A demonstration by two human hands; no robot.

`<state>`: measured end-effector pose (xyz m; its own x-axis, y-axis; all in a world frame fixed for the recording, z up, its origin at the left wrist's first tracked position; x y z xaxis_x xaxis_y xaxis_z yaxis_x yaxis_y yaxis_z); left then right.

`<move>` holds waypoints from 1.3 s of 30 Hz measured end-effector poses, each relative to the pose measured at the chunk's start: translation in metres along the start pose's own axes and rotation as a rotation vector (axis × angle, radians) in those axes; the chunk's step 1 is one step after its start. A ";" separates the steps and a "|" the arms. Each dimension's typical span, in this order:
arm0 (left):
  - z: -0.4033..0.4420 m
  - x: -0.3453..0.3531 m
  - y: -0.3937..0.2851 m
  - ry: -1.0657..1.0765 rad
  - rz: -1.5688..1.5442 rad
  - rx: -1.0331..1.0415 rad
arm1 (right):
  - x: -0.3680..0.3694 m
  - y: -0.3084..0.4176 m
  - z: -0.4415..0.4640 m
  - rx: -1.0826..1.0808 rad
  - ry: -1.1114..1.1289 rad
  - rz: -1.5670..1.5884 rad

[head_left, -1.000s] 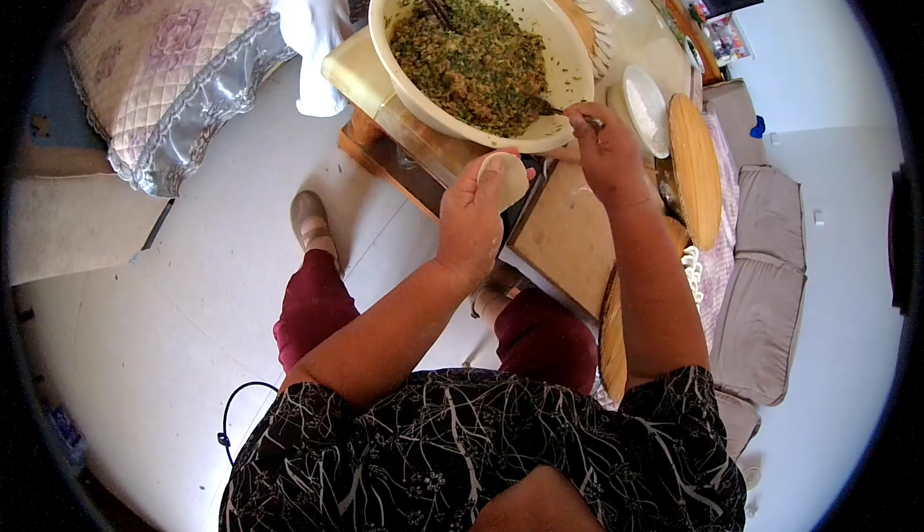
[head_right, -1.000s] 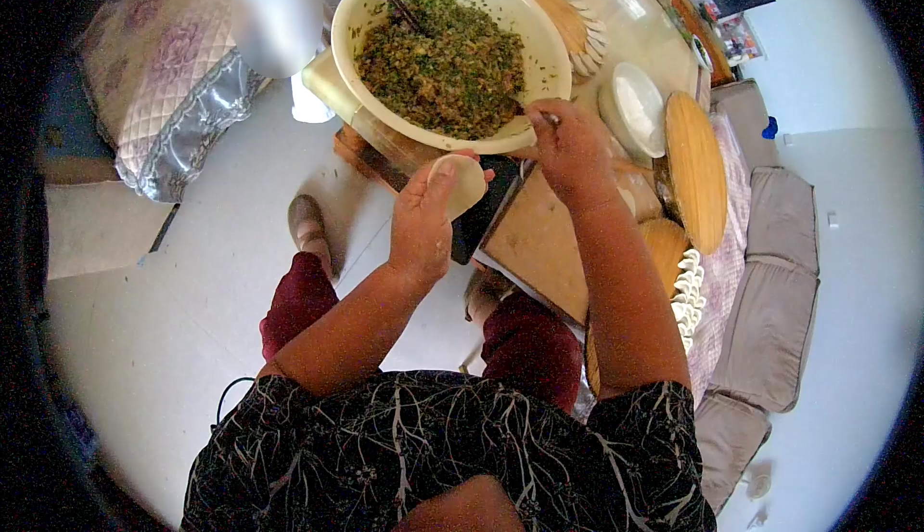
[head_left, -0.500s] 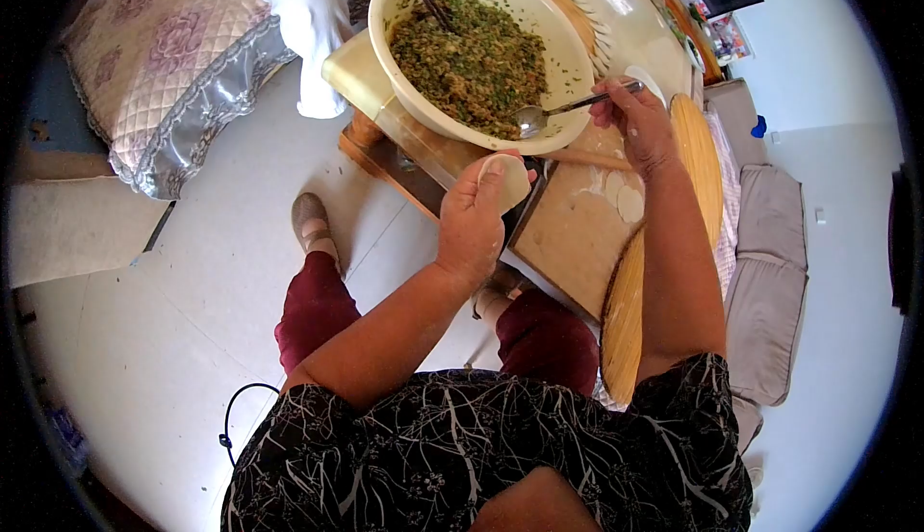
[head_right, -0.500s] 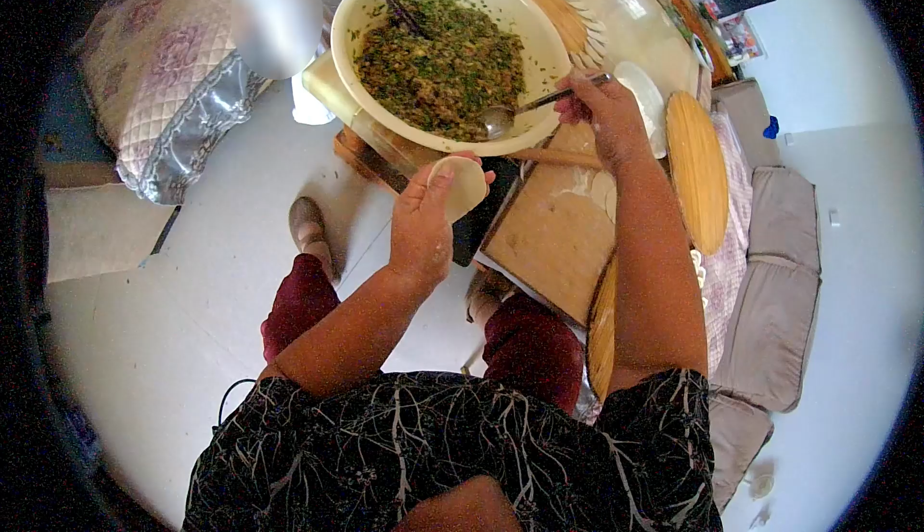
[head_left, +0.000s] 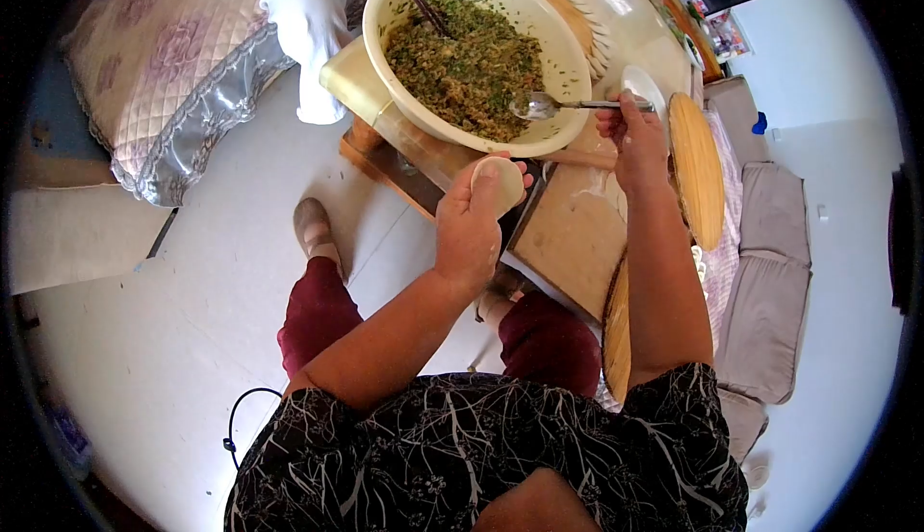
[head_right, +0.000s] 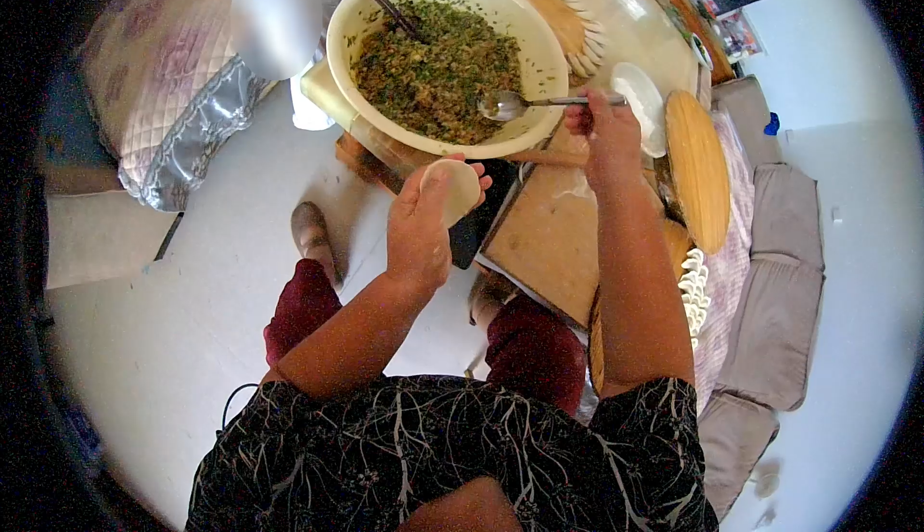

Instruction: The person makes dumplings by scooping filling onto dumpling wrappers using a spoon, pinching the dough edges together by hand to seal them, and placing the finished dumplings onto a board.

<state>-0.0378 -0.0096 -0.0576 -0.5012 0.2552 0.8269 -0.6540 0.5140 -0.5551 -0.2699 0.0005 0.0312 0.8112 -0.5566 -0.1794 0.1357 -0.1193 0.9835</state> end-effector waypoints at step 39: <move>0.000 0.007 -0.015 0.007 0.010 0.036 | 0.064 -0.031 -0.025 0.317 -0.093 0.392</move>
Point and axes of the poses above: each hand's wrist, its own z-axis towards the middle knuckle, its own x-axis out of the palm, y = z × x, the point moved 10 cm from there along z, towards the middle knuckle, and after that the axes turned 7 degrees about y, right-handed, at the moved point
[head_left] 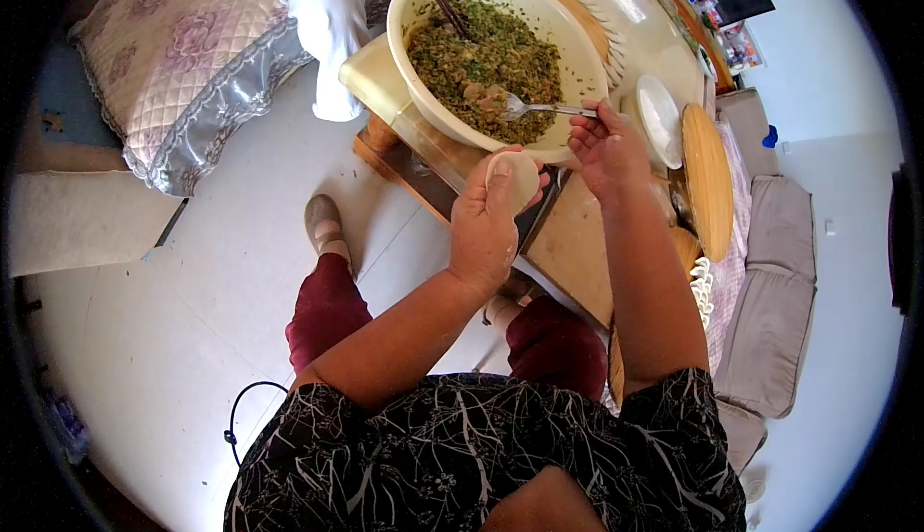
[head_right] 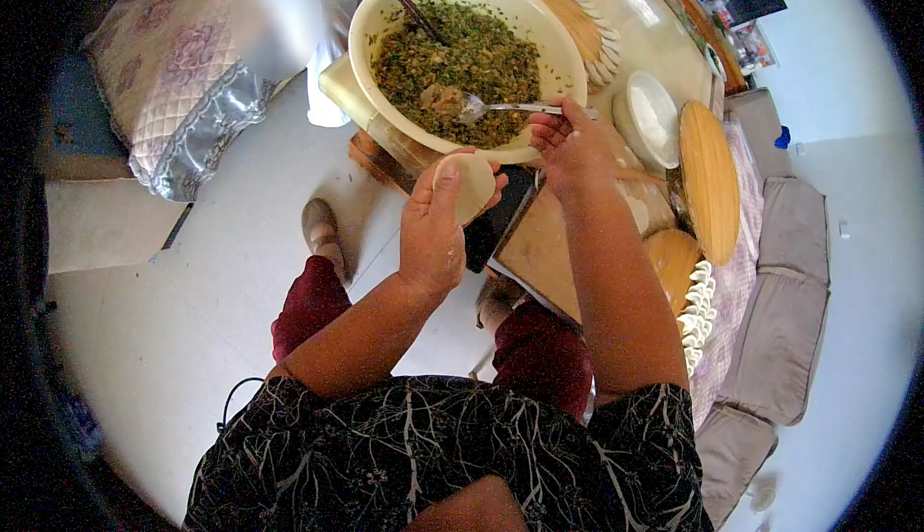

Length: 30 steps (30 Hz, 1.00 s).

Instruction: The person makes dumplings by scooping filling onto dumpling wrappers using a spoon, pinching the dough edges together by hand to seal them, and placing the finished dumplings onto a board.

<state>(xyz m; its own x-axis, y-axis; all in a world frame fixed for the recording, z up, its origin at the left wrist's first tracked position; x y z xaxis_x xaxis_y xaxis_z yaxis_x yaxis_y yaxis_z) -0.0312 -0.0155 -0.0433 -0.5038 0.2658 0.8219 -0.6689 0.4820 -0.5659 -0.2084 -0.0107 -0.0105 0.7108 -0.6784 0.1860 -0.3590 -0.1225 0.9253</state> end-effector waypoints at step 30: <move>0.004 -0.003 -0.026 -0.098 -0.566 0.035 | 0.078 0.058 -0.196 -1.242 0.528 -0.989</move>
Point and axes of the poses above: each hand's wrist, its own z-axis towards the middle knuckle, its own x-axis out of the palm, y = z × x, the point moved 10 cm from there along z, towards the middle knuckle, and after that the axes turned 7 degrees about y, right-handed, at the moved point
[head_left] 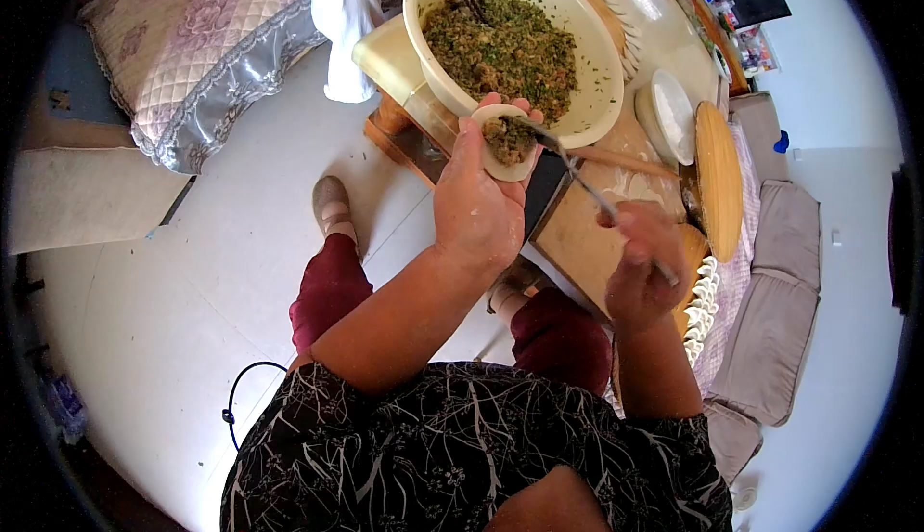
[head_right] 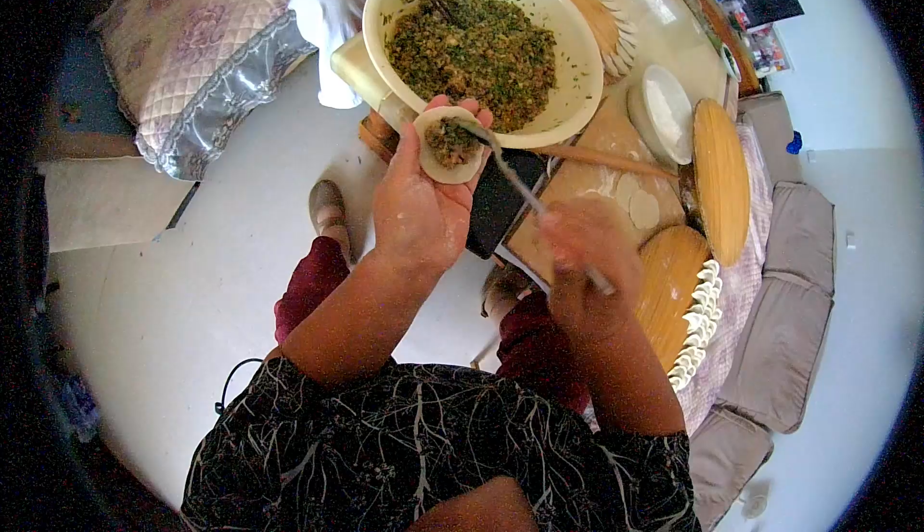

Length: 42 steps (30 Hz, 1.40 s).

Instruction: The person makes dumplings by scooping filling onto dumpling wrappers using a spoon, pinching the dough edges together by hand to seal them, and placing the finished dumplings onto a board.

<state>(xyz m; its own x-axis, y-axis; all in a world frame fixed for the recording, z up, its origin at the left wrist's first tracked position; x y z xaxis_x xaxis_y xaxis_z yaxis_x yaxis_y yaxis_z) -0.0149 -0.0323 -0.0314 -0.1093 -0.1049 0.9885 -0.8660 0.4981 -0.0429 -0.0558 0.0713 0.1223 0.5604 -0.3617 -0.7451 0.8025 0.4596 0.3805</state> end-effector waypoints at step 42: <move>0.009 -0.002 -0.019 0.029 0.188 0.067 | -0.046 -0.071 -0.013 0.526 -0.296 0.604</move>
Point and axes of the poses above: each hand's wrist, its own z-axis towards the middle knuckle, its own x-axis out of the palm, y = z × x, the point moved 10 cm from there along z, towards the middle knuckle, and after that the axes turned 7 degrees about y, right-handed, at the moved point
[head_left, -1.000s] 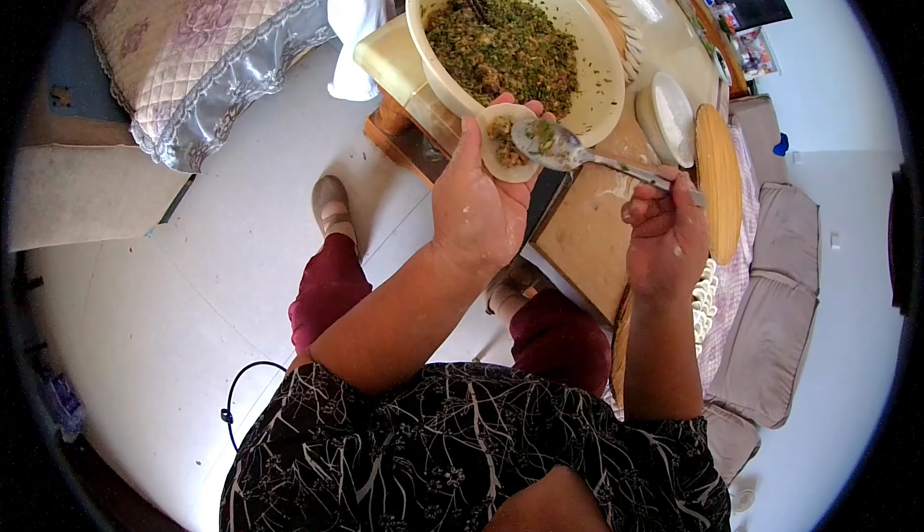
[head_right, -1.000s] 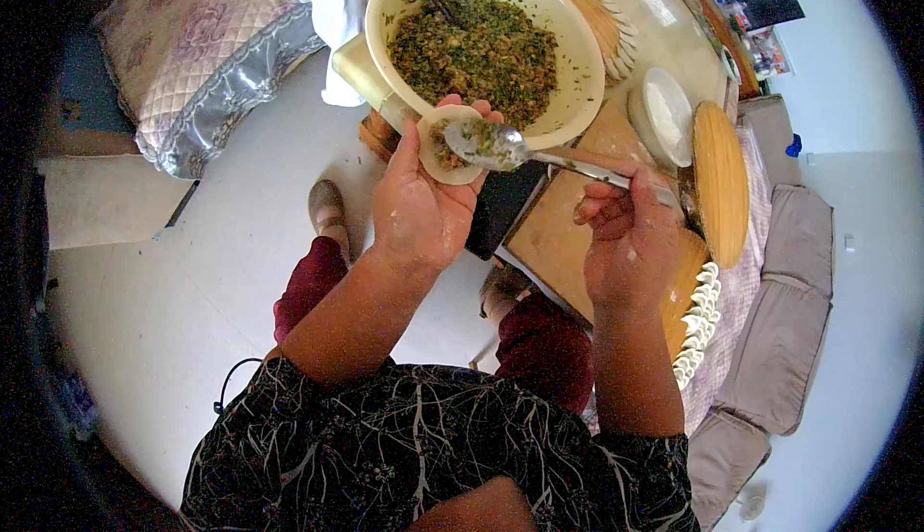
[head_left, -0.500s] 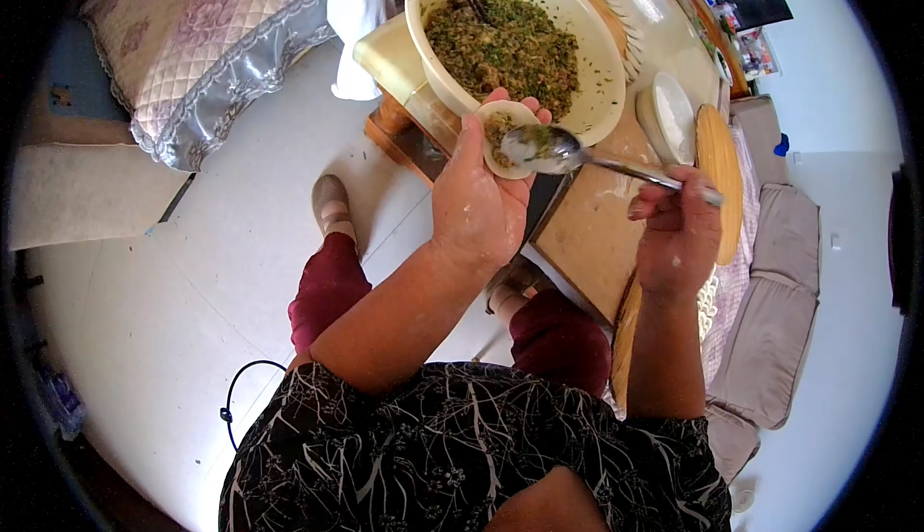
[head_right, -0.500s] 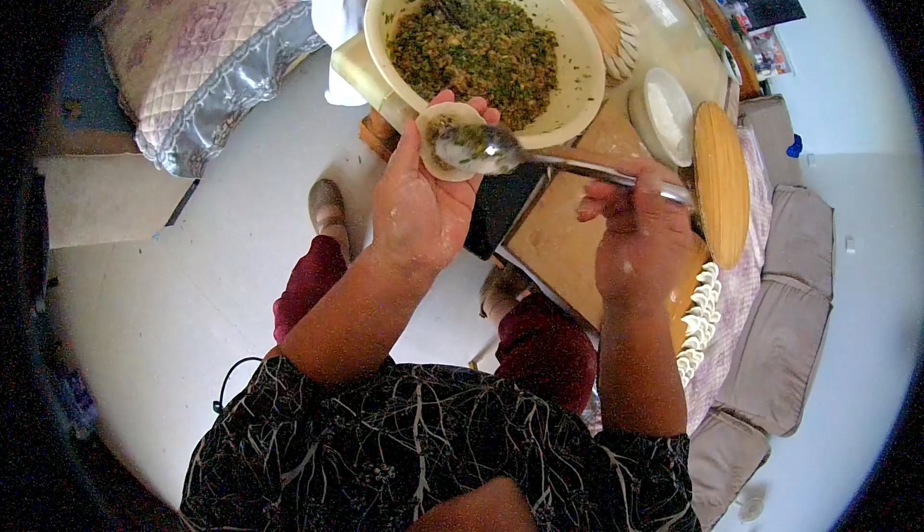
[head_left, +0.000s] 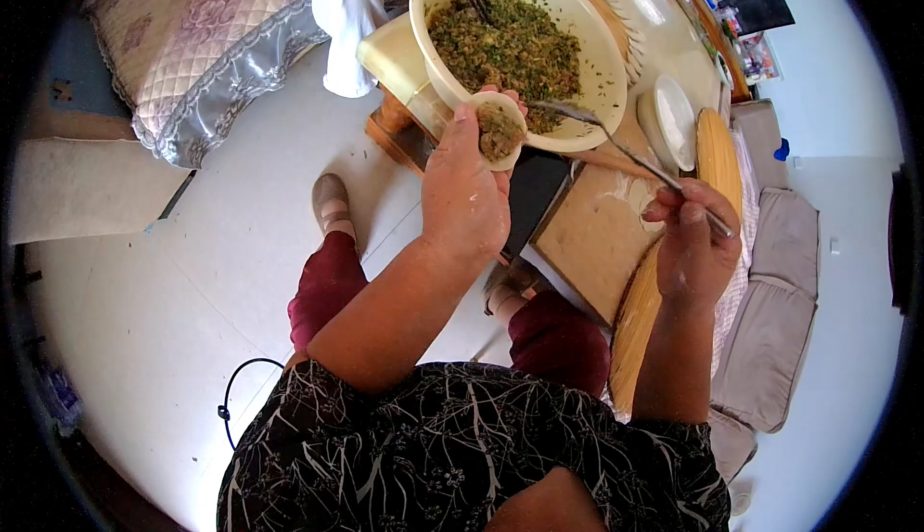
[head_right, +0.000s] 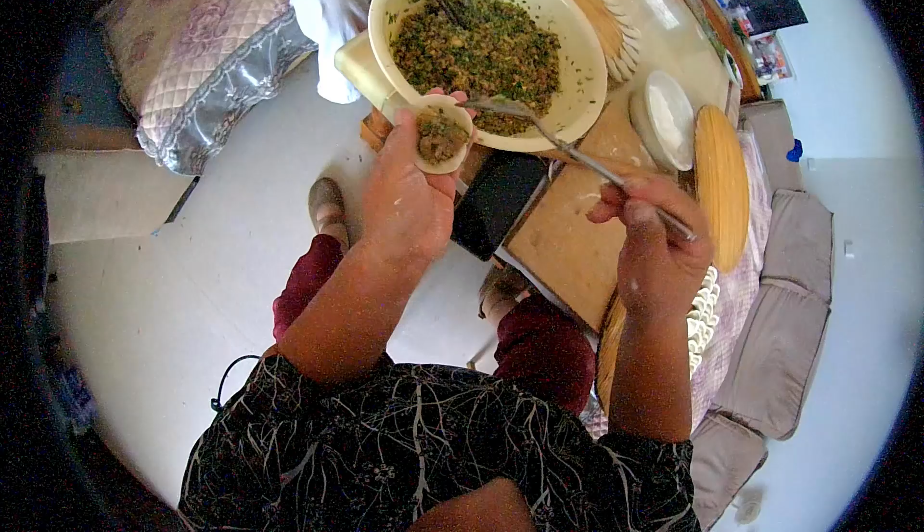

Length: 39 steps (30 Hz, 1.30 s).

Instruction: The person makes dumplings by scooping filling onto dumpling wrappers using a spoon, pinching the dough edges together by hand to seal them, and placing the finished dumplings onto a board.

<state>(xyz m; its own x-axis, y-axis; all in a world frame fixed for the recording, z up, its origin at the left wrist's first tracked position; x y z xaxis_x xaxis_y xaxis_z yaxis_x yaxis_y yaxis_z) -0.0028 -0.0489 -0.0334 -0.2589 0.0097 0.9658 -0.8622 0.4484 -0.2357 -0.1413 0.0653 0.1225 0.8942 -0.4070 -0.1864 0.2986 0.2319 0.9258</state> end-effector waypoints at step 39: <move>0.006 0.013 0.014 0.098 -0.100 -0.040 | -0.004 -0.060 -0.018 0.246 -0.264 0.470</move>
<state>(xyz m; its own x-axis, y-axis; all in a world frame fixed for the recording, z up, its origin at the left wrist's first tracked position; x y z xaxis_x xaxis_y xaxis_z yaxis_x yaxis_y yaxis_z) -0.0209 -0.0481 -0.0244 -0.1275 0.0497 0.9906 -0.8628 0.4871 -0.1355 -0.1570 0.0688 0.0621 0.7891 -0.5237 0.3211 -0.2237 0.2418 0.9442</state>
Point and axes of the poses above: each hand's wrist, its own z-axis towards the middle knuckle, its own x-axis out of the palm, y = z × x, the point moved 10 cm from there along z, towards the middle knuckle, and after that the axes turned 7 degrees about y, right-handed, at the moved point
